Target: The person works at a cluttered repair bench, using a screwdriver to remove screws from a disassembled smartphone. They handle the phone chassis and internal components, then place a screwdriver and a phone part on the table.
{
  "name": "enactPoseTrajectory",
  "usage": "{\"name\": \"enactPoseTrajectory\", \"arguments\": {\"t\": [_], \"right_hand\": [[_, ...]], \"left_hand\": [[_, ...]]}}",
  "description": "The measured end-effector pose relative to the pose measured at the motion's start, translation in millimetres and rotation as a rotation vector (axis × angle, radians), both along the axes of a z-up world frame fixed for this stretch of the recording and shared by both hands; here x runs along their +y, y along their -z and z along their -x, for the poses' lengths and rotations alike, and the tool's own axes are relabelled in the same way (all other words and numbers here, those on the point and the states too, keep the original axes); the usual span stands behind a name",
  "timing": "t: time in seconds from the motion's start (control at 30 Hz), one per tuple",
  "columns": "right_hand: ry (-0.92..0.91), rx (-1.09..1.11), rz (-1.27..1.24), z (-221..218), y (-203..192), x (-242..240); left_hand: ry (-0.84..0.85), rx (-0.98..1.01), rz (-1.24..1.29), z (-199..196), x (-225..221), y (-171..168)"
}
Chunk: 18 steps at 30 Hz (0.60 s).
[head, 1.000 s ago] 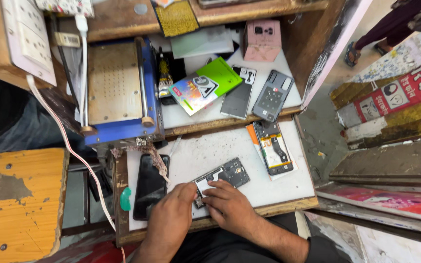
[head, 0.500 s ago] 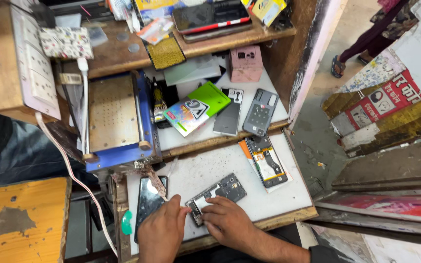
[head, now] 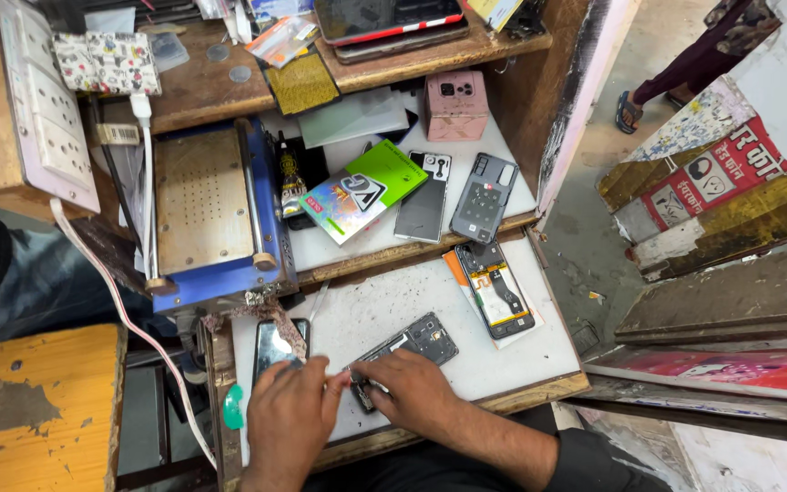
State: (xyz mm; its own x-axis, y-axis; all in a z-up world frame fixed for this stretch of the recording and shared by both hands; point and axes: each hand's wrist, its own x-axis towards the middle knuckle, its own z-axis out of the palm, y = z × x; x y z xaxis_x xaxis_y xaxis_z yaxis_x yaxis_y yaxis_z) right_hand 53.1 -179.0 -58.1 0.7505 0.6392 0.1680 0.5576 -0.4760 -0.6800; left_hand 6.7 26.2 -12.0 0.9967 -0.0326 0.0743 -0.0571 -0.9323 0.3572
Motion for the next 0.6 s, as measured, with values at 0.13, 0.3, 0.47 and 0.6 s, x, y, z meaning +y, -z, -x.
{"name": "enactPoseTrajectory", "arguments": {"t": [0.13,0.3,0.47,0.6], "right_hand": [[0.014,-0.043,0.013,-2.5,0.3,0.4],[0.035,-0.043,0.032,3.6,8.3,0.6],[0.02,-0.018,0.039,-1.3,1.2,0.8],[-0.003,-0.036,0.042,-4.9,-3.7,1.7]], "left_hand": [[0.286,-0.341,0.191,0.5,-0.9,-12.2],[0.044,-0.143,0.088,3.1,-7.0,-12.9],[0.139,-0.181,0.042,3.3,-10.3,-17.7],[0.248,-0.328,0.164,5.3,-10.8,-21.1]]}}
